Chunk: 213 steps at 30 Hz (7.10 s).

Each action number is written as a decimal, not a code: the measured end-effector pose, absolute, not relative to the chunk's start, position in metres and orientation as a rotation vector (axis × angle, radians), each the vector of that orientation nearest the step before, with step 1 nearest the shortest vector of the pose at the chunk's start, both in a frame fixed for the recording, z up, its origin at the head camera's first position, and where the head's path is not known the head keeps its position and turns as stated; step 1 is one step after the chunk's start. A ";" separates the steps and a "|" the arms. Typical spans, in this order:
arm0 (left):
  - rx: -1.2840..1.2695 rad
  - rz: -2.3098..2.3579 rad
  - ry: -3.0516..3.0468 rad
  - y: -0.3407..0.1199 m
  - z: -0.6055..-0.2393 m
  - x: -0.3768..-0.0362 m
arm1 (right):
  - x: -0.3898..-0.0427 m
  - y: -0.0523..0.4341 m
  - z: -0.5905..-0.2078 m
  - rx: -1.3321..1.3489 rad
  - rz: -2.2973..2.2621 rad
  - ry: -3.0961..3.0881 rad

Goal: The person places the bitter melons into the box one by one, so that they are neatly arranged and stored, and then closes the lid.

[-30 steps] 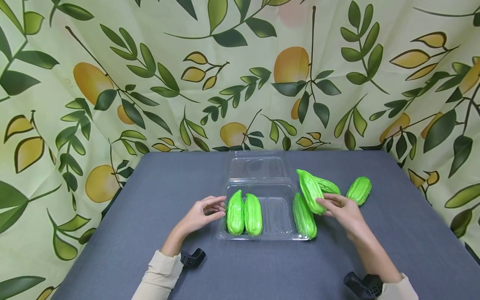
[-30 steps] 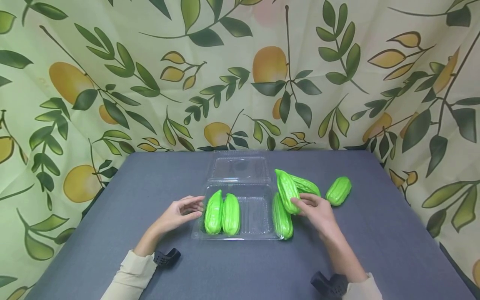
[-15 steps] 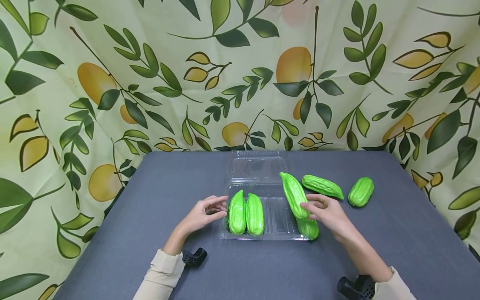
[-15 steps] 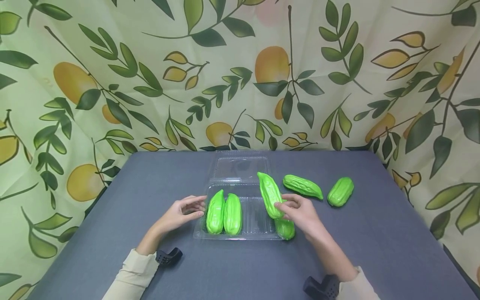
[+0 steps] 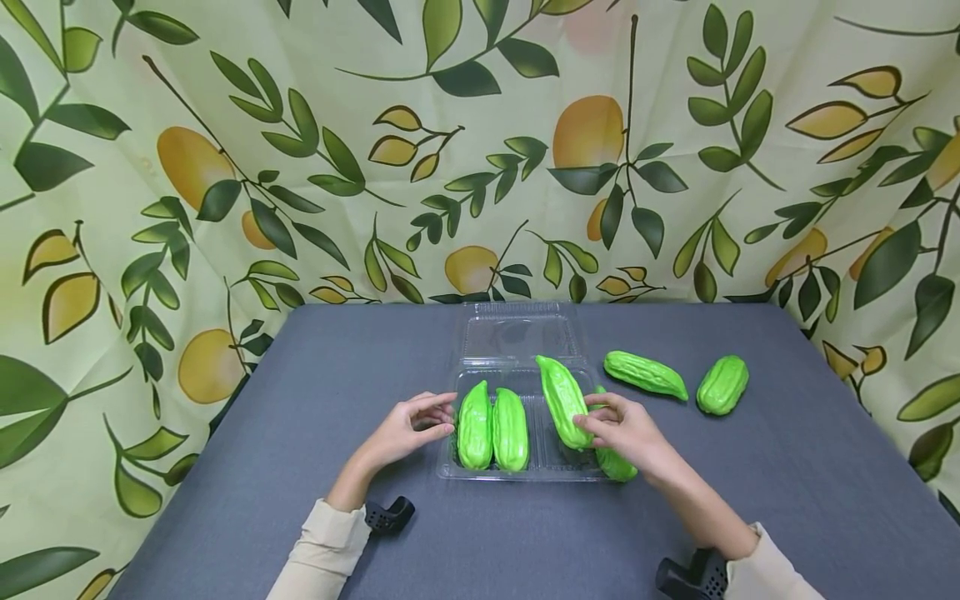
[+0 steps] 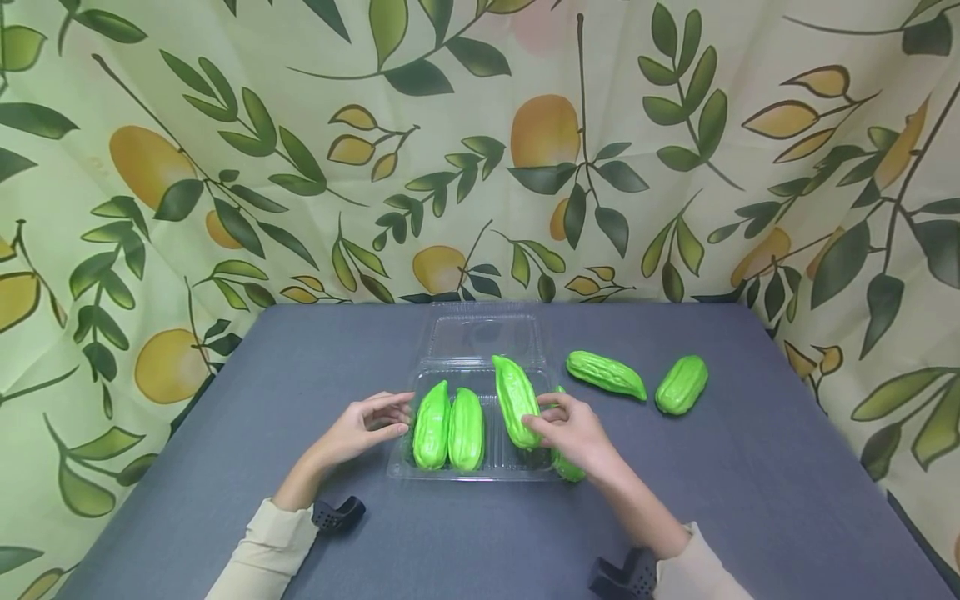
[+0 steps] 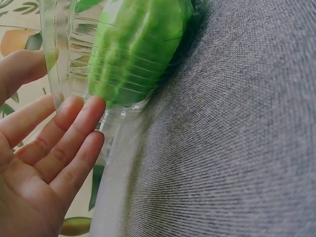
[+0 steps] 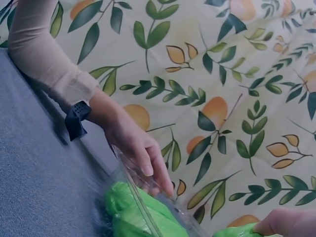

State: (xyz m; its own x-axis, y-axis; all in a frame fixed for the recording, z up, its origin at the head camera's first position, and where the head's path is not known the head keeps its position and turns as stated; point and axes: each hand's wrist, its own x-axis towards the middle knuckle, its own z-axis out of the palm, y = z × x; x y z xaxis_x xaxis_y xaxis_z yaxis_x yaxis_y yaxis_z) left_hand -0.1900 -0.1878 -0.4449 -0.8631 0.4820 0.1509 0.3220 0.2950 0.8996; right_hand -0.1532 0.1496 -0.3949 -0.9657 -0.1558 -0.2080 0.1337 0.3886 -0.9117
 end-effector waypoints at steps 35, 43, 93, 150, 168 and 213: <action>0.770 1.640 2.399 -0.187 -0.444 -0.192 | -0.162 0.112 -0.402 -0.099 -1.190 2.637; 0.777 1.640 2.401 -0.188 -0.444 -0.192 | -0.162 0.109 -0.404 -0.154 -1.107 2.683; 0.785 1.664 2.395 -0.187 -0.445 -0.190 | -0.153 0.182 -0.396 -0.039 -1.764 2.527; 0.750 1.623 2.404 -0.188 -0.447 -0.191 | -0.165 0.207 -0.437 0.057 -1.417 2.460; 0.788 1.589 2.431 -0.191 -0.443 -0.190 | -0.165 0.203 -0.440 0.118 -1.453 2.463; 0.761 1.537 2.445 -0.195 -0.439 -0.190 | -0.170 0.202 -0.435 0.268 -1.616 2.404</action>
State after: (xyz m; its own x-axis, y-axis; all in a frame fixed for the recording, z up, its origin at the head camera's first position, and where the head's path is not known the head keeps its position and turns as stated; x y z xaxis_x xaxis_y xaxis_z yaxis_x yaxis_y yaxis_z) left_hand -0.1899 -0.1951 -0.4386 -0.8589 0.4941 0.1345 0.3354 0.3442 0.8770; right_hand -0.1695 0.2017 -0.4349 -0.9562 0.0219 -0.2918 0.2785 0.3744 -0.8845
